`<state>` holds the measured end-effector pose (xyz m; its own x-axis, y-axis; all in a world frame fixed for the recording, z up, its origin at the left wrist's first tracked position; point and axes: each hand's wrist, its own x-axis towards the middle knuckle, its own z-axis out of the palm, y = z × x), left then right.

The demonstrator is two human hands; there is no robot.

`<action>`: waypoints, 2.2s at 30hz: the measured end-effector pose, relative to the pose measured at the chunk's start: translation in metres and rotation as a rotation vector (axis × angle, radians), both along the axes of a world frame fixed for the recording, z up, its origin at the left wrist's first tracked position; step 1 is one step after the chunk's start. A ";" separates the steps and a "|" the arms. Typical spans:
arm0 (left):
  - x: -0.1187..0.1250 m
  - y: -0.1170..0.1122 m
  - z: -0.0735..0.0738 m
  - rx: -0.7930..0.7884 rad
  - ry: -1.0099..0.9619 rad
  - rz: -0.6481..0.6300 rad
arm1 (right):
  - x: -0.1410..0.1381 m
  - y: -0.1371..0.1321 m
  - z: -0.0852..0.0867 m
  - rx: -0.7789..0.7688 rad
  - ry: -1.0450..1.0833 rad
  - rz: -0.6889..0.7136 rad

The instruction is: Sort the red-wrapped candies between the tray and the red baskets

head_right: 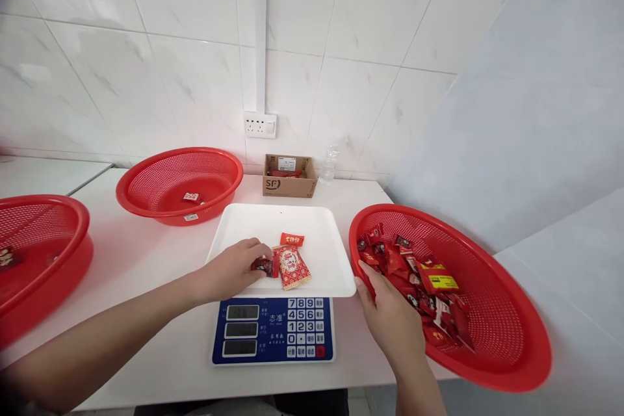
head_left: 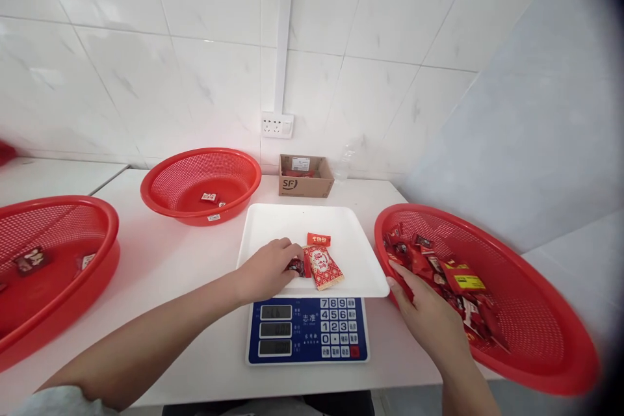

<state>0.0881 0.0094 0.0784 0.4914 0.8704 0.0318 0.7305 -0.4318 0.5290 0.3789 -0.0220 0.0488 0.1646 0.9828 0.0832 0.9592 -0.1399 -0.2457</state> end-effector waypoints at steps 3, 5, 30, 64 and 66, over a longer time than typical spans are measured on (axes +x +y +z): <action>-0.013 0.008 0.005 0.099 -0.058 0.074 | 0.001 0.001 -0.001 -0.010 0.002 -0.012; -0.029 0.020 0.011 0.239 -0.060 0.187 | 0.002 0.002 -0.002 -0.022 0.010 -0.025; 0.029 0.033 0.013 0.090 0.228 -0.537 | 0.001 0.001 0.000 -0.006 0.059 -0.002; -0.125 0.075 0.036 0.248 -0.664 0.745 | -0.104 0.035 0.017 -0.035 0.262 0.543; -0.118 0.078 0.037 0.276 -0.586 0.718 | -0.101 0.034 0.014 -0.015 0.334 0.535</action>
